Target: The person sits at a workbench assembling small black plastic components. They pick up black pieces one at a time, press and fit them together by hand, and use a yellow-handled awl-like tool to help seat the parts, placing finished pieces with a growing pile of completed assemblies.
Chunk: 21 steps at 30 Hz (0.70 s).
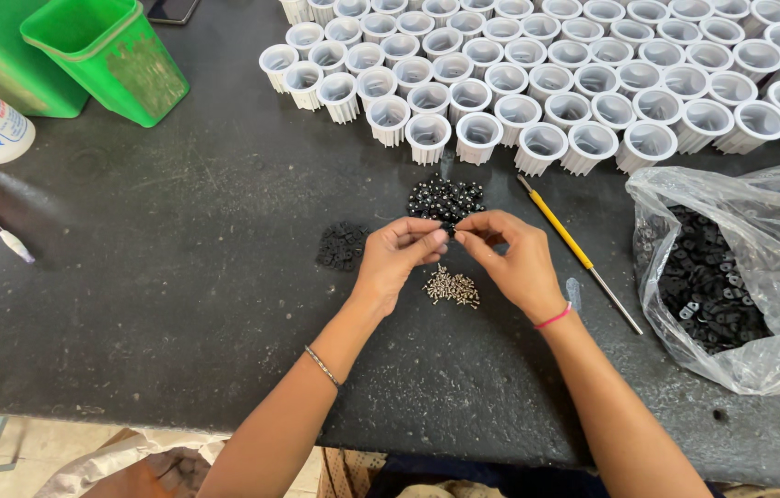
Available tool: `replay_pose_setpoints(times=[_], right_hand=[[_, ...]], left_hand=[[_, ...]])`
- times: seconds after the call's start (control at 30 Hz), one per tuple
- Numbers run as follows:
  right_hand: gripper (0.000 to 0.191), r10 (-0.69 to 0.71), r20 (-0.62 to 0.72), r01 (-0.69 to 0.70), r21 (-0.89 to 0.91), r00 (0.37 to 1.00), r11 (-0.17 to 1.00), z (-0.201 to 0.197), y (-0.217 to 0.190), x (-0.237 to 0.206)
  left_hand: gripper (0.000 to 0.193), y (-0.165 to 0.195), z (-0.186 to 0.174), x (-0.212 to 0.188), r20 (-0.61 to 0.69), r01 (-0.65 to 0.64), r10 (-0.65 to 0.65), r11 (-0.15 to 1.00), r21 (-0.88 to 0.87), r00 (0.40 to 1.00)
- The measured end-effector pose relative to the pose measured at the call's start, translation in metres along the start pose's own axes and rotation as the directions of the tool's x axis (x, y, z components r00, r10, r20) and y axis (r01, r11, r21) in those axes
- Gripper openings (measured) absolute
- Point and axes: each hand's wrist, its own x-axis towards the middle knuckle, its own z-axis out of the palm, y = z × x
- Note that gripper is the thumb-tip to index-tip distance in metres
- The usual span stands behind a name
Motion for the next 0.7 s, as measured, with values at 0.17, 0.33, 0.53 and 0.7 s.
replay_pose_setpoints(times=[0.17, 0.33, 0.53, 0.7], right_hand=[[0.018, 0.007, -0.002, -0.007, 0.028, 1.0, 1.0, 0.0, -0.0035, -0.0016], [0.018, 0.008, 0.014, -0.009, 0.013, 1.0, 1.0, -0.0007, -0.0046, -0.001], [0.017, 0.029, 0.049, -0.03, 0.03, 0.998, 0.999, -0.0009, -0.0019, -0.0005], [0.026, 0.008, 0.095, -0.027, 0.2, 0.995, 0.979, -0.0036, 0.0036, 0.0008]], left_hand=[[0.021, 0.0002, 0.0039, -0.0019, 0.012, 0.004, -0.004, 1.0, 0.026, 1.0], [0.02, 0.0007, 0.004, -0.0025, 0.033, -0.003, 0.002, 1.0, 0.014, 0.999], [0.017, -0.0001, 0.0038, -0.0029, 0.037, -0.038, 0.036, 0.997, 0.066, 0.999], [0.014, 0.0028, 0.0039, -0.0024, 0.05, -0.038, 0.034, 0.994, 0.098, 0.998]])
